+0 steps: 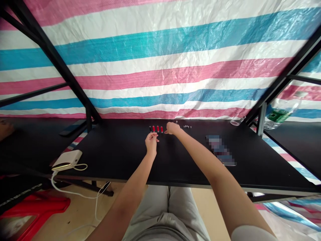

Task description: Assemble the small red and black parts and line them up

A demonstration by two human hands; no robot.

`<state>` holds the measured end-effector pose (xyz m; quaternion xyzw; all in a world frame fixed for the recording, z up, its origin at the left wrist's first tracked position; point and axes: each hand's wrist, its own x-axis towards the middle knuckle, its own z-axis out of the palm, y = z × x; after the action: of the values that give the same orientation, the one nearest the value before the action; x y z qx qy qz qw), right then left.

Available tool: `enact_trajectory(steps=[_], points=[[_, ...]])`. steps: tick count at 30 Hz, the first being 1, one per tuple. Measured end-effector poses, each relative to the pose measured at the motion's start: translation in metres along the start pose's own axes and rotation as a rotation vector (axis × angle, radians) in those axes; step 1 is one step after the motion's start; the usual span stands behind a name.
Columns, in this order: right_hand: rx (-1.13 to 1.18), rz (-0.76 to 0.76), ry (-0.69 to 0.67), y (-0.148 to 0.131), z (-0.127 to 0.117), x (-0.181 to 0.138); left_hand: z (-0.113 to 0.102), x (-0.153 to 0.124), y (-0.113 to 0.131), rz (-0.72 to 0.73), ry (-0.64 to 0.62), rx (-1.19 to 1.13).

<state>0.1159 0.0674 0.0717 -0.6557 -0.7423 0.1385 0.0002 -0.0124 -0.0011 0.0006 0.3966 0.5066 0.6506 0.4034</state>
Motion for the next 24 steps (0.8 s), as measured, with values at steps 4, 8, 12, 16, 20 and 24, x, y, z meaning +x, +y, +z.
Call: enact_trajectory(steps=[4, 8, 12, 16, 20, 24], points=[[-0.114, 0.019, 0.093, 0.014, -0.039, 0.009, 0.001, -0.002, 0.003, -0.036, -0.006, -0.016], [-0.242, 0.072, 0.208, 0.021, -0.048, 0.016, 0.0, -0.002, 0.004, -0.06, -0.002, -0.002], [-0.191, 0.166, 0.134, 0.025, -0.031, 0.02, 0.0, -0.002, 0.004, -0.057, -0.006, 0.004], [-0.11, 0.176, 0.114, 0.023, -0.01, 0.028, 0.001, -0.001, 0.004, -0.05, -0.013, -0.012], [-0.065, 0.198, 0.072, 0.021, 0.006, 0.033, 0.002, -0.001, 0.004, -0.059, -0.012, -0.012], [-0.054, 0.209, 0.111, 0.022, 0.017, 0.034, 0.003, -0.001, 0.006, -0.068, -0.014, -0.003]])
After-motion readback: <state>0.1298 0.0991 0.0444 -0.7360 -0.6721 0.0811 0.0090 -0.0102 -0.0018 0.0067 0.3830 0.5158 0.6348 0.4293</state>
